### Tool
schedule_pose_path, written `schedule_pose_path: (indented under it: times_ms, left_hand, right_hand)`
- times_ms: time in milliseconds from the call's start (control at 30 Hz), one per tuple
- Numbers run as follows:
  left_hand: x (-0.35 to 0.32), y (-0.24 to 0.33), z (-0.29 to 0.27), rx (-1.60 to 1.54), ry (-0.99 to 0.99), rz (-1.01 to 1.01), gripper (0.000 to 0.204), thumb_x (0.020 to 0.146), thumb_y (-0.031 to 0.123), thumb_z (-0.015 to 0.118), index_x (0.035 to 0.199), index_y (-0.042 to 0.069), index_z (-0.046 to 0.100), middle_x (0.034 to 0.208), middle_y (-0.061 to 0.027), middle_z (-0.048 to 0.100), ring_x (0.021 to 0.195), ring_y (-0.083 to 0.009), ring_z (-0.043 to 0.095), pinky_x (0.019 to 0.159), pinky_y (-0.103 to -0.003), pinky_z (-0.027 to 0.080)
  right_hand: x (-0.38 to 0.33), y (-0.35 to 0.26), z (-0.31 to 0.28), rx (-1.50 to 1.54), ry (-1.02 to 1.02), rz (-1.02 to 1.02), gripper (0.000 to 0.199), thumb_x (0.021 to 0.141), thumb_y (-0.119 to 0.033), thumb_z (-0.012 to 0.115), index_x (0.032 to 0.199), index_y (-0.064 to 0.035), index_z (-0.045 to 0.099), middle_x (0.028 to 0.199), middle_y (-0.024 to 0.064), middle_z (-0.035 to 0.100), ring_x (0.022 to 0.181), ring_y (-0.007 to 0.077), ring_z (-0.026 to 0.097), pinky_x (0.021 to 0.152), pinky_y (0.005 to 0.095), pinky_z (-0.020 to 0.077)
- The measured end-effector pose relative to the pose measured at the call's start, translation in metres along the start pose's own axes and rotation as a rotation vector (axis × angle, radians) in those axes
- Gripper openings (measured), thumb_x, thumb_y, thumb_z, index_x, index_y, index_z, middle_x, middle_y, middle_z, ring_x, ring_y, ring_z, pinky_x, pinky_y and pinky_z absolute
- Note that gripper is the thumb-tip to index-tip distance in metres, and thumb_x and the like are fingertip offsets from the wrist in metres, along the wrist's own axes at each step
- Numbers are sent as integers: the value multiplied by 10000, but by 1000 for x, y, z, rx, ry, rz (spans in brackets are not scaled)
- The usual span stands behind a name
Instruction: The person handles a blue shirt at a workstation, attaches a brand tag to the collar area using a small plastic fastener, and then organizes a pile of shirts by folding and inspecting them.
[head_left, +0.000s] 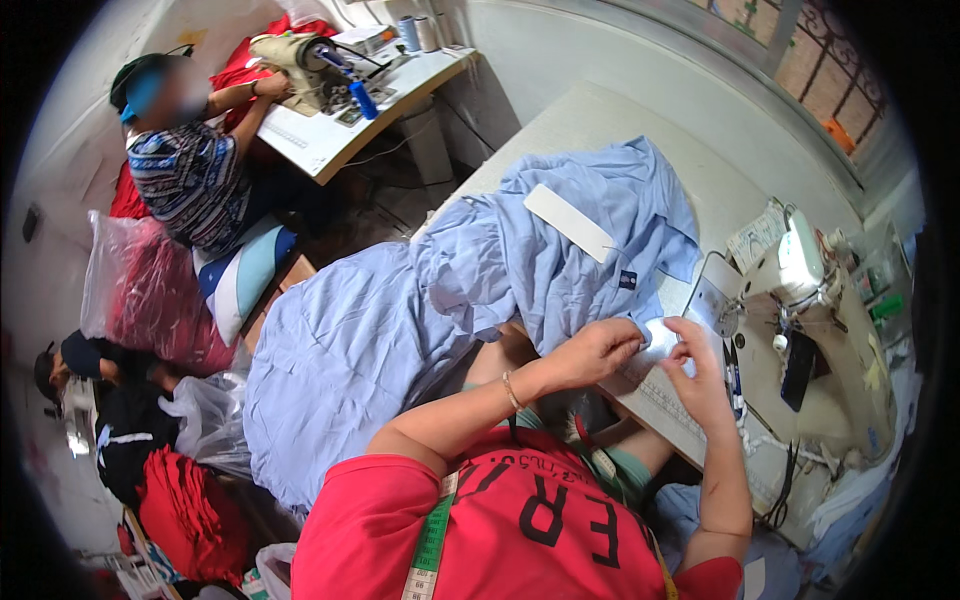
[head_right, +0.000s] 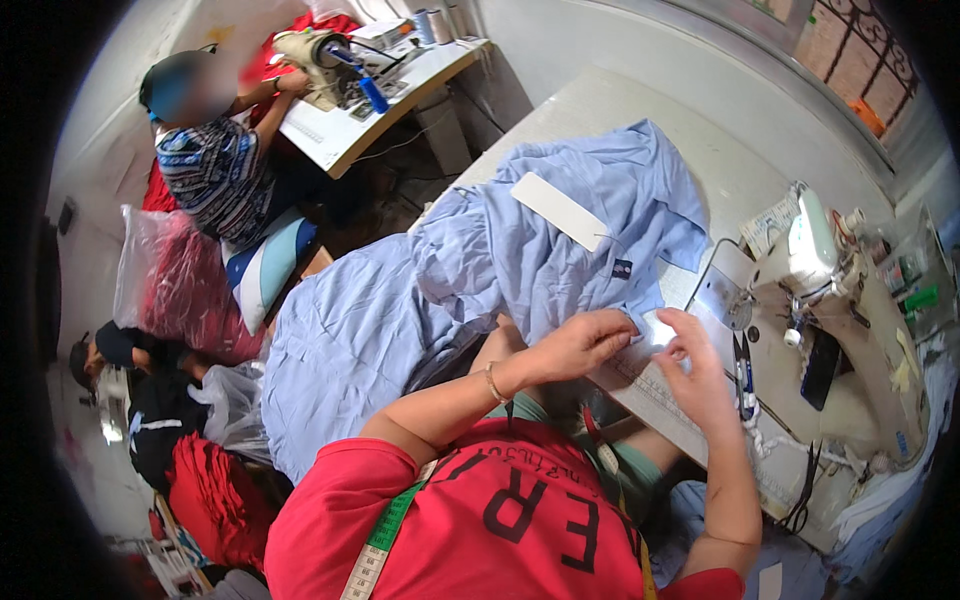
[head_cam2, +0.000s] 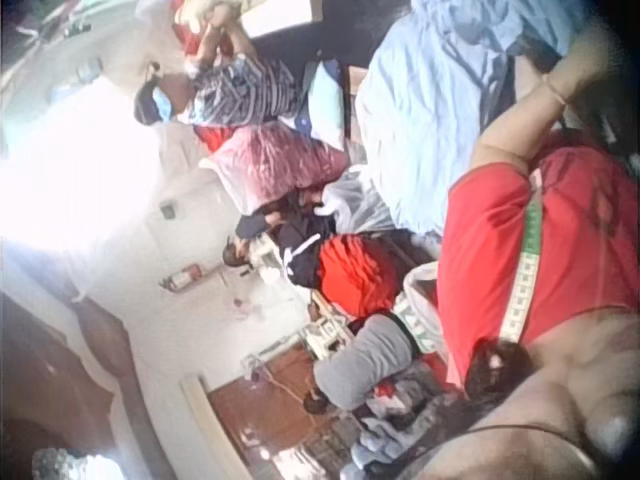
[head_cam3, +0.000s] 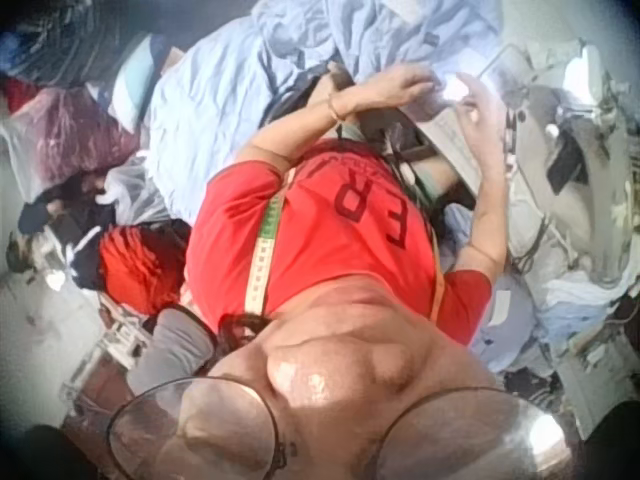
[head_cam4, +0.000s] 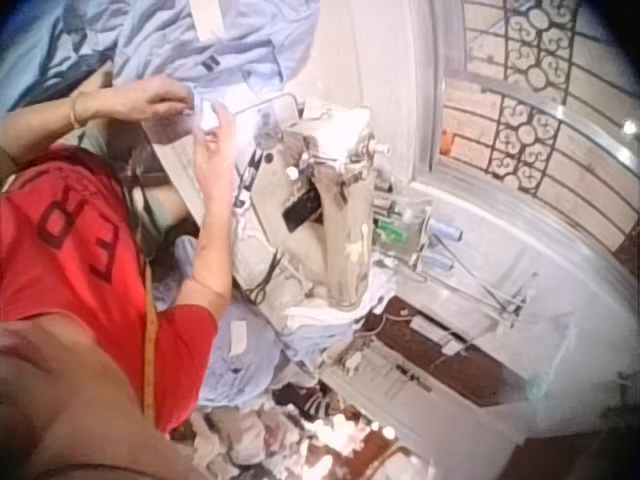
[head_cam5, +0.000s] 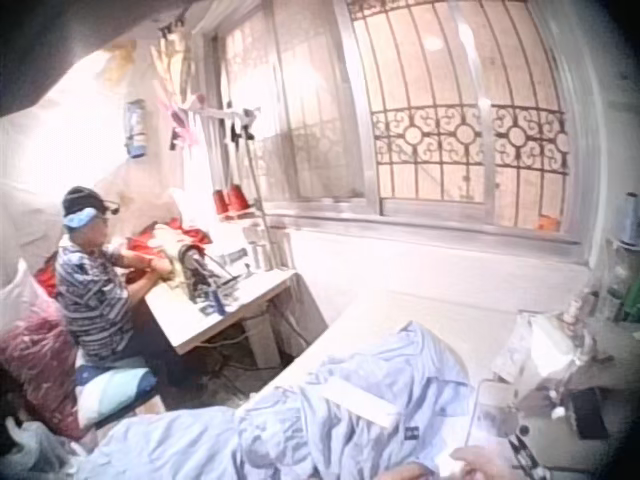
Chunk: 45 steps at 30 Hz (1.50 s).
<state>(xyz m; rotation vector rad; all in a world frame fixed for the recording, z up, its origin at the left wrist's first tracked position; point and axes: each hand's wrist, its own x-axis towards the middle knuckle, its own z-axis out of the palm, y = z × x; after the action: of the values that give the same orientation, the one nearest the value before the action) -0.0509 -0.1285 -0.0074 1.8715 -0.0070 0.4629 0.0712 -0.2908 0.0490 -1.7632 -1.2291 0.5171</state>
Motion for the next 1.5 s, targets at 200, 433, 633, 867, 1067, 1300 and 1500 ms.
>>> schedule_pose_path:
  times_ms: [200, 433, 633, 867, 1067, 1300, 1500]
  left_hand:
    - [-10, 8, 0, 211, 130, 147, 90, 862, 64, 540, 918, -6, 545, 868, -152, 543, 818, -333, 546, 710, -393, 445]
    - [-15, 6, 0, 163, 215, 35, 99, 872, 66, 543, 936, -11, 547, 836, -157, 549, 764, -322, 555, 675, -380, 448]
    - [-11, 5, -2, 122, 281, 6, 125, 904, 98, 516, 943, -16, 549, 776, -168, 539, 699, -294, 533, 643, -360, 430]
    - [0, 8, -4, 65, 255, -102, 164, 913, 141, 521, 930, -19, 554, 725, -153, 518, 649, -246, 483, 617, -347, 416]
    - [6, 3, -5, 103, 260, -75, 163, 905, 137, 529, 925, -22, 555, 723, -149, 516, 650, -244, 487, 621, -348, 417]
    - [3, -3, -4, 253, 293, 78, 108, 843, 70, 563, 900, -21, 571, 842, -152, 536, 790, -316, 539, 681, -361, 441]
    - [-2, 1, -3, 211, 285, 41, 102, 845, 65, 560, 898, -20, 574, 842, -138, 531, 798, -292, 540, 703, -346, 444]
  right_hand:
    - [33, 2, 18, -1, -220, 67, 435, 751, -1, 608, 1178, -35, 529, 974, 100, 602, 714, 189, 546, 665, 265, 451]
    - [31, 23, 20, -70, -132, -117, 156, 766, -5, 636, 918, 7, 599, 750, 87, 559, 679, 189, 532, 613, 283, 424]
    - [35, 41, 15, 21, -90, -81, 67, 799, -20, 629, 837, 20, 590, 713, 56, 518, 643, 143, 480, 586, 254, 381]
    - [32, 45, 15, 69, -41, -40, 77, 820, -47, 620, 840, 18, 586, 696, 22, 497, 609, 84, 441, 545, 235, 355]
    - [33, 49, 16, 61, -20, 1, 98, 824, -66, 617, 830, 22, 574, 665, 20, 479, 582, 77, 424, 525, 235, 346]
    - [32, 46, 17, -20, 3, -50, 104, 813, -66, 623, 828, 24, 572, 661, 45, 485, 572, 103, 426, 521, 253, 351]
    - [32, 41, 17, -83, 19, -107, 96, 800, -56, 628, 827, 19, 575, 674, 69, 506, 580, 134, 448, 531, 266, 365]
